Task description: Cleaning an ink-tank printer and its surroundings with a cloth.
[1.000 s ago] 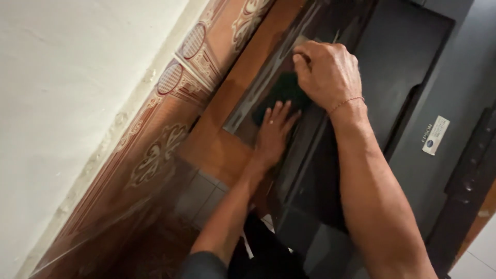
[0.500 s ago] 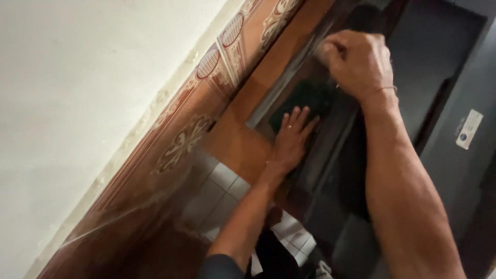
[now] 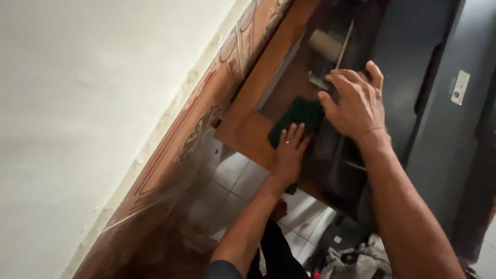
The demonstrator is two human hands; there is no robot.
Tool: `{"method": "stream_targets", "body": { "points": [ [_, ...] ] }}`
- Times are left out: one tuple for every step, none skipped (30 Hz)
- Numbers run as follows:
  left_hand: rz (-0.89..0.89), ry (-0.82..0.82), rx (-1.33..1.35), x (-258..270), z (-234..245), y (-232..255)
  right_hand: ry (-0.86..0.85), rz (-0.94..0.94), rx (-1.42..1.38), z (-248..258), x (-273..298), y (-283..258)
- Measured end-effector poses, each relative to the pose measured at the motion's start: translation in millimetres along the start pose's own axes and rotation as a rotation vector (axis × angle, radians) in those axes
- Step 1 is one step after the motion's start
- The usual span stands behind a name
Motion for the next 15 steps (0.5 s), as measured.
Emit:
{"method": "stream_targets", "body": {
  "points": [
    [0.0, -0.002, 0.007, 12, 13, 7, -0.005, -0.004, 0.004, -3, 1, 2],
    [-0.018, -0.032, 0.039, 22, 28, 12, -0.019, -0.021, 0.025, -5, 2, 3],
    [-0.036, -0.061, 0.07, 32, 42, 18, -0.034, -0.039, 0.046, -7, 2, 5],
    [-0.041, -0.063, 0.071, 43, 33, -1, -0.031, -0.043, 0.048, -7, 3, 5],
    [-0.104, -0.145, -0.028, 54, 21, -19, -0.035, -0.047, 0.053, -7, 3, 6],
    [-0.166, -0.229, -0.127, 67, 8, -38, -0.04, -0.051, 0.056, -8, 4, 8],
    [-0.17, -0.231, -0.127, 60, 34, -49, -0.038, -0.056, 0.057, -10, 3, 7],
    [0.186, -0.105, 0.264, 52, 61, -67, -0.044, -0.059, 0.061, -12, 4, 9],
    [0.545, 0.015, 0.653, 47, 83, -86, -0.05, -0.061, 0.065, -14, 4, 11],
    [0.541, 0.006, 0.658, 44, 93, -96, -0.051, -0.071, 0.07, -13, 4, 11],
    [0.423, -0.042, 0.215, 37, 105, -104, -0.051, -0.073, 0.077, -12, 3, 13],
    [0.29, -0.092, -0.226, 34, 116, -111, -0.054, -0.075, 0.079, -13, 3, 12],
    [0.287, -0.102, -0.223, 34, 110, -96, -0.059, -0.085, 0.079, -16, 5, 9],
    [0.253, -0.136, -0.359, 27, 103, -80, -0.059, -0.094, 0.081, -15, 5, 9],
    [0.217, -0.167, -0.495, 20, 96, -63, -0.06, -0.102, 0.083, -13, 5, 8]
  ]
}}
Point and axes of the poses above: each hand's wrist, its own x-axis away from the middle knuckle, its own z-axis out of the back of the hand, y = z × x, the point moved 3 cm from there along -x, towards the middle knuckle, and after that the axes turned 1 degree about z, right-handed, at the moved point
